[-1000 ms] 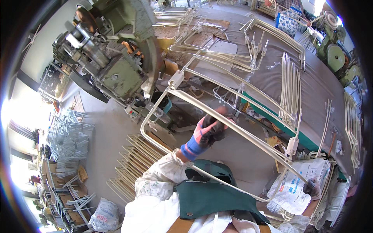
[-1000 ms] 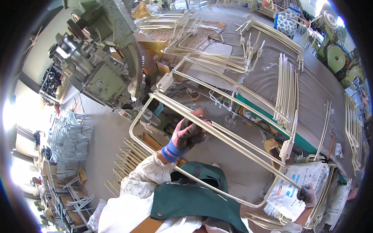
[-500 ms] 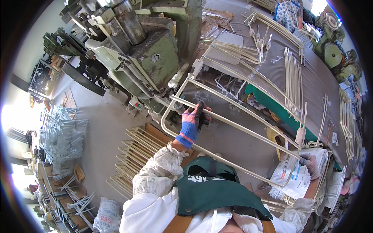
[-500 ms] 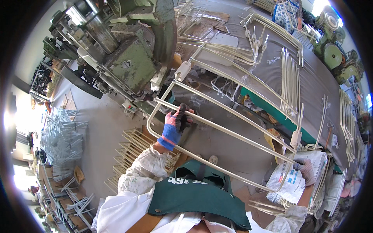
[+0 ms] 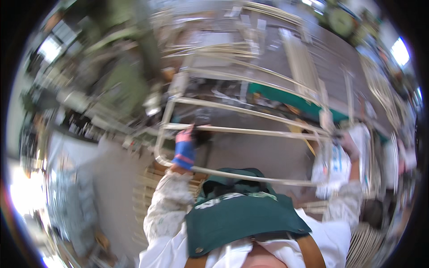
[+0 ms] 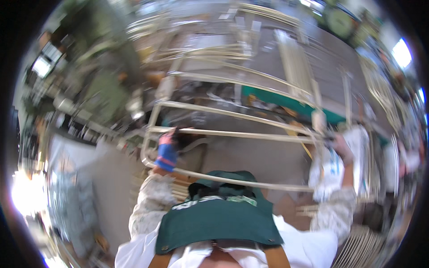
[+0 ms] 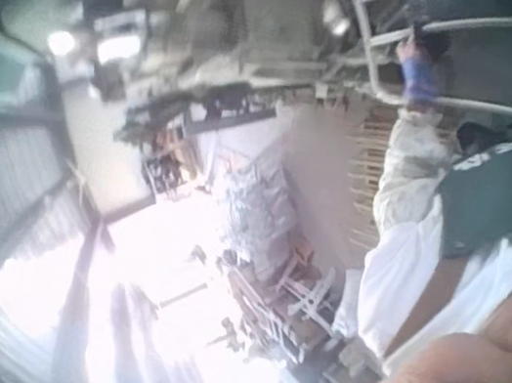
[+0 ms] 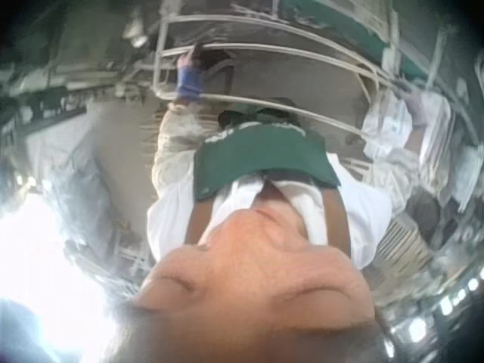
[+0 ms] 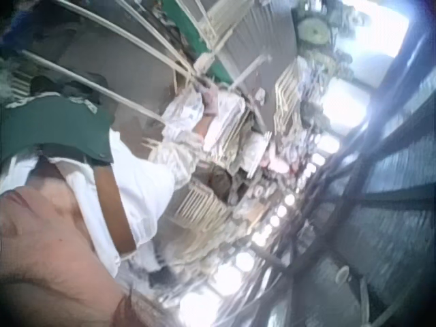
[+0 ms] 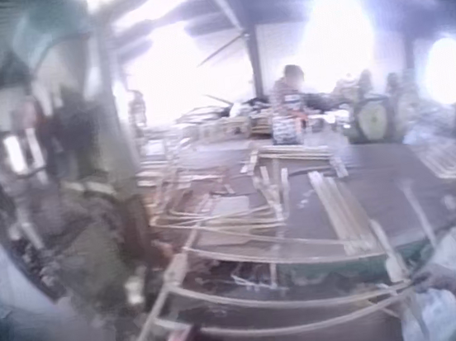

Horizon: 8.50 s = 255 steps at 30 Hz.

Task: The person picks up metal frame components and inserts them into a press machine to join the pieces. They repeat this process for multiple frames, stacking the finished units on the floor.

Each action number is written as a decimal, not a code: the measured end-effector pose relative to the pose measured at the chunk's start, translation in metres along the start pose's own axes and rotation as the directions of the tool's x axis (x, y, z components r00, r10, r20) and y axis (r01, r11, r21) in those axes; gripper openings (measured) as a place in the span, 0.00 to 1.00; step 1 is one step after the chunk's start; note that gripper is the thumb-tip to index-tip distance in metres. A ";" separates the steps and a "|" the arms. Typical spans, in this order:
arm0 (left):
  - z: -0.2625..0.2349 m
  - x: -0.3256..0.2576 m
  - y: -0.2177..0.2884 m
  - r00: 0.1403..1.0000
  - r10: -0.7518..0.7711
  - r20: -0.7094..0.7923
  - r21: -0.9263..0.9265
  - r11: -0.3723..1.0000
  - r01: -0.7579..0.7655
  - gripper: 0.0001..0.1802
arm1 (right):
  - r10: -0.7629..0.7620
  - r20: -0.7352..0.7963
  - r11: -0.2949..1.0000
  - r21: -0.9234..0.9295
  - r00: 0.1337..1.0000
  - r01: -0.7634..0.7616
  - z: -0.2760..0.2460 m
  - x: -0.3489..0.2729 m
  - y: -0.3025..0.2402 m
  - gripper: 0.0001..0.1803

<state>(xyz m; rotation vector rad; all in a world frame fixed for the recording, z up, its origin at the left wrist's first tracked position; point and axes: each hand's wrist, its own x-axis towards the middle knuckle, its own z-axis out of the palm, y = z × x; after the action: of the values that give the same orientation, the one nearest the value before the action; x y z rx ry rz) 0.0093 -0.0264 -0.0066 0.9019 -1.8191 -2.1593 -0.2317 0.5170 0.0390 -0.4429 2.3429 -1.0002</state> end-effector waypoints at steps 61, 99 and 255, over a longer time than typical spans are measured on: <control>0.007 -0.009 -0.012 0.982 -0.186 -0.039 -0.622 0.773 0.122 0.12 | 0.267 -0.377 0.758 0.651 0.887 0.049 0.040 0.054 0.060 0.16; -0.020 -0.035 0.010 0.990 -0.007 0.144 -0.370 0.927 0.061 0.12 | 0.314 -0.726 0.812 -0.129 0.612 -0.570 0.060 0.078 0.068 0.45; 0.453 -0.246 -0.139 -0.794 -0.593 0.134 -0.533 0.633 -0.562 0.34 | -0.418 0.895 0.738 0.436 -0.157 0.515 0.409 0.287 -0.410 0.12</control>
<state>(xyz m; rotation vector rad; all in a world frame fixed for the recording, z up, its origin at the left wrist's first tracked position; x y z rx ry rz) -0.0082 0.5066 -0.0251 2.0076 0.9474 0.0831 -0.1800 -0.1263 0.0051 -1.5612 0.7699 -0.4550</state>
